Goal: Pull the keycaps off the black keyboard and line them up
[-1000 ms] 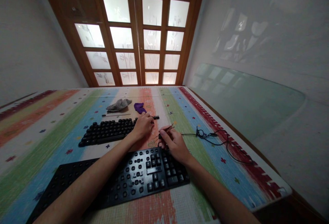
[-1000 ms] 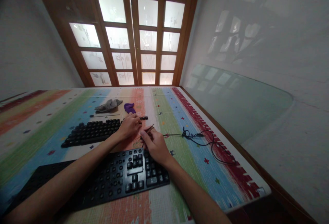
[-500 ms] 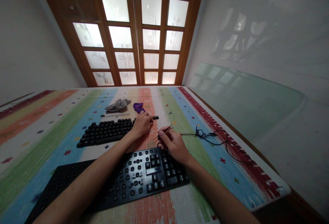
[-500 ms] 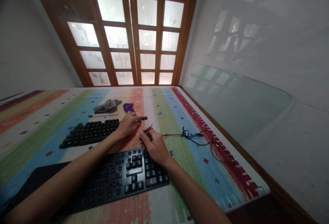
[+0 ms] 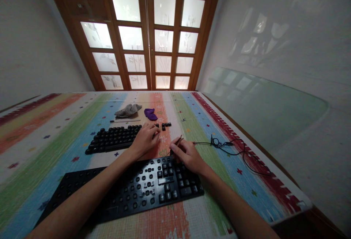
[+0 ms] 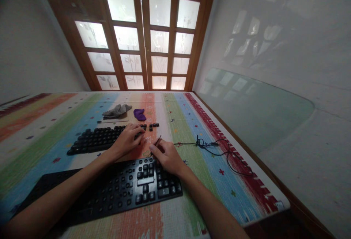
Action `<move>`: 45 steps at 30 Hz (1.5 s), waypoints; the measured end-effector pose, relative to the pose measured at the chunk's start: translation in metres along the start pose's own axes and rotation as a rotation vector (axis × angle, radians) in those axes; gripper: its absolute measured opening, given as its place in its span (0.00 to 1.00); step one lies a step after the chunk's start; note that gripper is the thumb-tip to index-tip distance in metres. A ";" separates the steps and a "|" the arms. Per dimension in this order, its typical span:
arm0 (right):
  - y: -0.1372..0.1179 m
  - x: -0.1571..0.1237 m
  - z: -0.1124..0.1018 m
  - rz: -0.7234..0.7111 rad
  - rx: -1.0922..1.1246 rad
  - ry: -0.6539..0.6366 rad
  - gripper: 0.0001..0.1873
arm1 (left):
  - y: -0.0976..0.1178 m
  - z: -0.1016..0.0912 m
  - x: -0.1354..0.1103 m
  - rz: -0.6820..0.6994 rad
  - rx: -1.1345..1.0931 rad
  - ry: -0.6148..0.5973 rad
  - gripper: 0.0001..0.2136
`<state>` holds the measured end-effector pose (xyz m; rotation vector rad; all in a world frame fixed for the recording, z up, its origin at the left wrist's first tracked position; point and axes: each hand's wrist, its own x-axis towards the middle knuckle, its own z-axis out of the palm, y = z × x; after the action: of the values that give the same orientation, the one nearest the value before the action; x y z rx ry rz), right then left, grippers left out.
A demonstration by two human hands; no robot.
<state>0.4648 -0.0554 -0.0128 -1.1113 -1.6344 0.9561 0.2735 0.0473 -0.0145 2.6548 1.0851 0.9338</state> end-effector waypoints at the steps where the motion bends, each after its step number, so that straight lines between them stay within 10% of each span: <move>1: 0.001 0.000 0.000 -0.007 -0.013 -0.013 0.23 | 0.003 -0.003 -0.007 0.001 -0.023 -0.007 0.08; 13: 0.004 -0.003 -0.003 0.019 0.005 -0.125 0.20 | 0.031 -0.009 -0.076 0.057 -0.178 -0.139 0.11; 32: -0.008 -0.010 0.005 -0.125 -0.274 -0.242 0.18 | 0.031 -0.003 -0.079 0.026 -0.260 -0.113 0.10; 45: 0.001 0.000 0.007 0.061 -0.144 -0.116 0.23 | 0.031 -0.003 -0.079 0.028 -0.264 -0.099 0.09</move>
<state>0.4581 -0.0562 -0.0159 -1.2279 -1.7955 0.9699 0.2464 -0.0287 -0.0415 2.4764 0.8405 0.8734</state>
